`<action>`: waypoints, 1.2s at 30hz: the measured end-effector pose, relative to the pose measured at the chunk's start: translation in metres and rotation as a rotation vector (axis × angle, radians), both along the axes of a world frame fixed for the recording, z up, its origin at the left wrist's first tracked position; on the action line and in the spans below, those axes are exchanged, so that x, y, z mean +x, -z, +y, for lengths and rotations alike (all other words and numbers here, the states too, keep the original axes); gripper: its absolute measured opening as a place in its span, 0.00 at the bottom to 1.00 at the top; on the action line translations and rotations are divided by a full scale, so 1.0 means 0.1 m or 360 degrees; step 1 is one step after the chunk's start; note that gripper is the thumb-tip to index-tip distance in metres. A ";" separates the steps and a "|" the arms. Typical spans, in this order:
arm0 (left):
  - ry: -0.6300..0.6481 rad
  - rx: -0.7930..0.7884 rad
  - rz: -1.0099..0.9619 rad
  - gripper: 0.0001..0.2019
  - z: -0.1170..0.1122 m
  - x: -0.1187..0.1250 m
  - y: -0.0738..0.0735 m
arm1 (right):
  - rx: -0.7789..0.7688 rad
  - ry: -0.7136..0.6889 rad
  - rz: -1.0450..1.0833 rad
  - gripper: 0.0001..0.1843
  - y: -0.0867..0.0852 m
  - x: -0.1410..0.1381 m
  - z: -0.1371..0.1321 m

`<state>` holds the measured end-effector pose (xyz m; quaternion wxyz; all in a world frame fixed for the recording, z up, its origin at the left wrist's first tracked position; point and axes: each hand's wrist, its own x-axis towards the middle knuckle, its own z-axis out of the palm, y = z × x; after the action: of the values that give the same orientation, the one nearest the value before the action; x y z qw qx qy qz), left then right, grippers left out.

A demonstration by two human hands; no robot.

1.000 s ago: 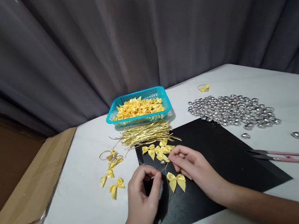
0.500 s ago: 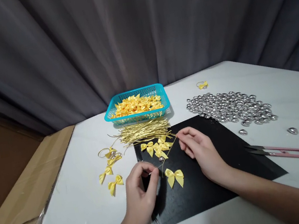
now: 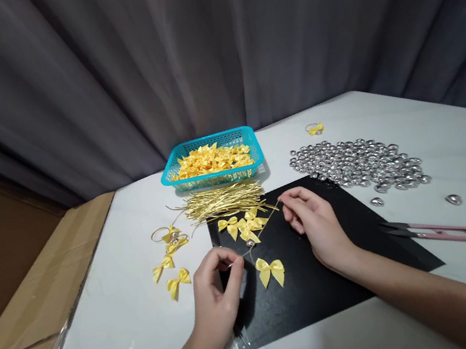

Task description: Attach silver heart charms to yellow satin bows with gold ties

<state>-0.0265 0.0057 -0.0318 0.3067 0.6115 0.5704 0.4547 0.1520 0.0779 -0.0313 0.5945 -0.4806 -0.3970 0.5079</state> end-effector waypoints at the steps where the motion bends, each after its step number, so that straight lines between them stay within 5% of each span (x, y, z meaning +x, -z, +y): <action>1: -0.0001 -0.0003 -0.0004 0.08 0.00 0.00 0.00 | -0.0001 0.0009 0.0004 0.12 0.00 0.00 0.00; 36: 0.0016 0.0021 -0.0023 0.08 0.00 0.00 -0.01 | -0.0029 0.0158 0.0099 0.10 0.02 0.03 0.07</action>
<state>-0.0267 0.0059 -0.0308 0.3090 0.6130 0.5620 0.4614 0.1555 0.0849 -0.0337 0.6266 -0.4890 -0.3494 0.4961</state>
